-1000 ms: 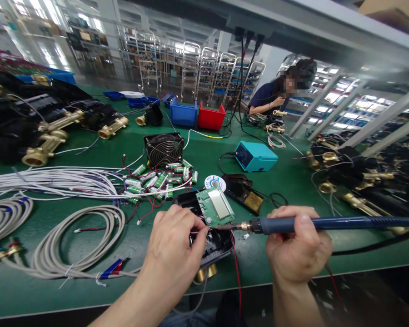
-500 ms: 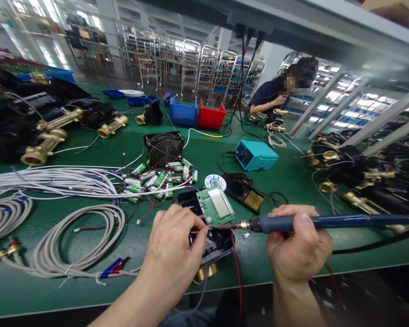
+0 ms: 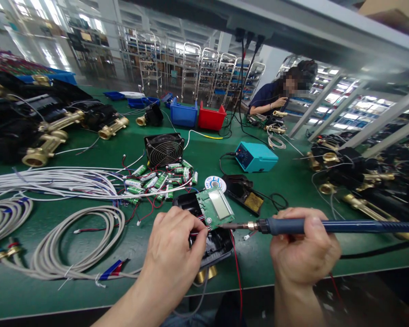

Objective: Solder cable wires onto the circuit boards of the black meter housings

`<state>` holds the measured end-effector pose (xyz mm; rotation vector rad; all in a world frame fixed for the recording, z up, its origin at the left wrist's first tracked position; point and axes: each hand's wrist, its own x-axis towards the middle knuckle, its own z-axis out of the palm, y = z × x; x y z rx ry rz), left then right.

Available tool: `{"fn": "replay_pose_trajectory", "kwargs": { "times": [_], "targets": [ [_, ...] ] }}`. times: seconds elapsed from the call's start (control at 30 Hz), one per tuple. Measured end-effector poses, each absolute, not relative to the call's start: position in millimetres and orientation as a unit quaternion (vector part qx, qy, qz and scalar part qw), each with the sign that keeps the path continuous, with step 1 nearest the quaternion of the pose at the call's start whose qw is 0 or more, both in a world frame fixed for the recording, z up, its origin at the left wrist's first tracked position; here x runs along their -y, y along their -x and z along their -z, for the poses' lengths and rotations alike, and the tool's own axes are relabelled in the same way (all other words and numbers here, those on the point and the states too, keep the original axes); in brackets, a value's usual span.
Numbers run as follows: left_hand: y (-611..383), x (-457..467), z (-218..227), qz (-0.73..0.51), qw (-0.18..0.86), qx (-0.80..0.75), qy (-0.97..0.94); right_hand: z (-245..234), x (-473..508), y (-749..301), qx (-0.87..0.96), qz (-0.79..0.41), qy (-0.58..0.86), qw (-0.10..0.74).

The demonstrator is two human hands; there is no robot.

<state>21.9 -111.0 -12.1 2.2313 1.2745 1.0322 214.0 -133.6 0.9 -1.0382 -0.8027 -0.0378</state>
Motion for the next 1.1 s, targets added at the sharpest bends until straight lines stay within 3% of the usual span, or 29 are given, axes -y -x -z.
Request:
{"fn": "replay_pose_trajectory", "kwargs": {
  "times": [1.1],
  "targets": [
    [-22.7, 109.7, 13.3, -0.368, 0.162, -0.446, -0.799, 3.8, 132.8, -210.4, 0.403, 0.000, 0.501, 0.766]
  ]
}}
